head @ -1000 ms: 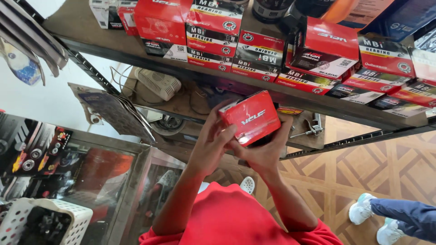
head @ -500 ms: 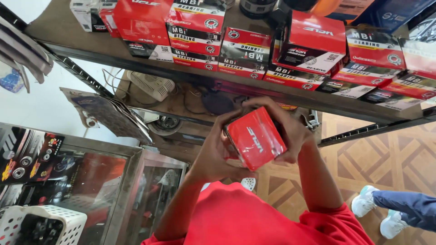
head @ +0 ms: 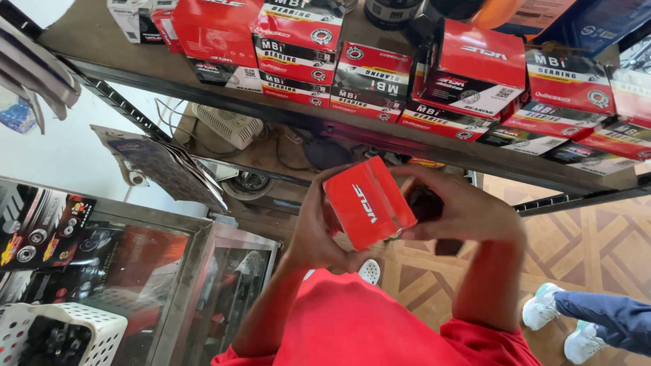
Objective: Wiping dust off boxes of bearings and arranging them on storage shelves.
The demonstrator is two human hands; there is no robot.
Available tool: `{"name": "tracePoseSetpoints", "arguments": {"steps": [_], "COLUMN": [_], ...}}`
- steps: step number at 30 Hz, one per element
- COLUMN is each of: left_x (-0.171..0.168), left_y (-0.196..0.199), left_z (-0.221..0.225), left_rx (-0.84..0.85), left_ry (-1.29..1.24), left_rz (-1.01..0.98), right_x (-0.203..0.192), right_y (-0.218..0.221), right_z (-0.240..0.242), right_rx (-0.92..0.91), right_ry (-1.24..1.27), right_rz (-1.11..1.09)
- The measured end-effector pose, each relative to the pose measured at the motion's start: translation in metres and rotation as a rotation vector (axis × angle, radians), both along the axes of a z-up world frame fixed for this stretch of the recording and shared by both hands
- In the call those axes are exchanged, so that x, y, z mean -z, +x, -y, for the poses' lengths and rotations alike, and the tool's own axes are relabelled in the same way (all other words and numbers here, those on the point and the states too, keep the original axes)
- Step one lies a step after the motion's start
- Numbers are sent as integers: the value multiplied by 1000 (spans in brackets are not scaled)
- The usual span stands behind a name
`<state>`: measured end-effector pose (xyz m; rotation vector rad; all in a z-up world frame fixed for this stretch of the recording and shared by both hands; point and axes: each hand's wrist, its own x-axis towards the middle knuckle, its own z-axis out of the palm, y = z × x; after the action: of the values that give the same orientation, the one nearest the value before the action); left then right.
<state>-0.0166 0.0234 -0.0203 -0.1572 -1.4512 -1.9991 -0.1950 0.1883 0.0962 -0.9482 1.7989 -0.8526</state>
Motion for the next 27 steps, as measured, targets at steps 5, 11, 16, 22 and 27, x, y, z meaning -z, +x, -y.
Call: {"name": "tracePoseSetpoints", "arguments": {"steps": [5, 11, 16, 22, 27], "left_x": [-2, -21, -31, -4, 47], "left_y": [-10, -17, -27, -43, -38], "left_z": [34, 9, -29, -44, -34], "left_rx": [250, 82, -167, -755, -1048], "left_ry": [-15, -28, 52, -277, -705], "left_rz": [69, 55, -43, -131, -248], "right_x": [-29, -18, -8, -36, -57], "right_y": [33, 35, 62, 64, 50], "right_z": [2, -19, -1, 13, 19], "right_rx": [308, 166, 292, 215, -108], "right_ry": [463, -49, -581, -391, -467], "right_rz": [-327, -190, -10, -838, -1207]}}
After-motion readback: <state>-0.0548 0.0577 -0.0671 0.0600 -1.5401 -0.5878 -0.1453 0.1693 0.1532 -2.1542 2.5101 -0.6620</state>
